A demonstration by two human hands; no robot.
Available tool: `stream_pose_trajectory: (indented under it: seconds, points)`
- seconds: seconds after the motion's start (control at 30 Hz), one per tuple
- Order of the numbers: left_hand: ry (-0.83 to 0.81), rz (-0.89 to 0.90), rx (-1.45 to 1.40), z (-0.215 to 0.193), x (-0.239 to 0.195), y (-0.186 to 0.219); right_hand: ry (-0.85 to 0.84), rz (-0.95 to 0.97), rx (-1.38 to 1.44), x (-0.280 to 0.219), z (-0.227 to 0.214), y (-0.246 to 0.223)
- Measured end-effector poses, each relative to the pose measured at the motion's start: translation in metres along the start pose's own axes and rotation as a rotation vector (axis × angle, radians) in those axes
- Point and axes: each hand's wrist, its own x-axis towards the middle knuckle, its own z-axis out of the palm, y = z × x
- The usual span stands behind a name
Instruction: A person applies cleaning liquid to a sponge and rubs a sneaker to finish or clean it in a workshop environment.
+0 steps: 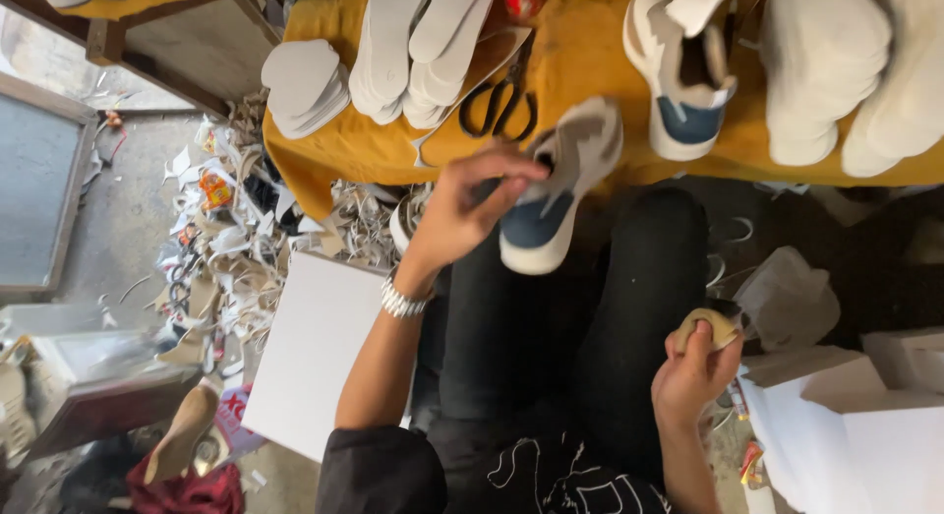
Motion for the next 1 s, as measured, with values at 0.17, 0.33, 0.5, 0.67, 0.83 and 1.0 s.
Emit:
stream_pose_trajectory:
  seconds: [0.17, 0.33, 0.5, 0.67, 0.83, 1.0]
  points:
    - [-0.218, -0.170, 0.026, 0.001, -0.116, 0.076, -0.071, 0.063, -0.044, -0.017, 0.011, -0.004]
    - [-0.237, -0.297, 0.624, 0.039, -0.193, 0.085, -0.466, 0.099, -0.113, -0.028, 0.044, -0.053]
    - [-0.042, -0.429, 0.466, 0.035, -0.193, 0.075, -0.577, 0.172, -0.179, -0.042, 0.052, -0.059]
    - [0.074, -0.451, 0.351, 0.046, -0.180, 0.072, -0.612, 0.177, -0.184, -0.041, 0.041, -0.059]
    - [0.071, -0.354, 0.359, 0.090, -0.164, 0.066, -0.665, 0.186, -0.102, -0.041, 0.042, -0.065]
    - [0.127, -0.509, 0.136, 0.085, -0.150, 0.068, -0.805, 0.260, -0.047, -0.048, 0.051, -0.087]
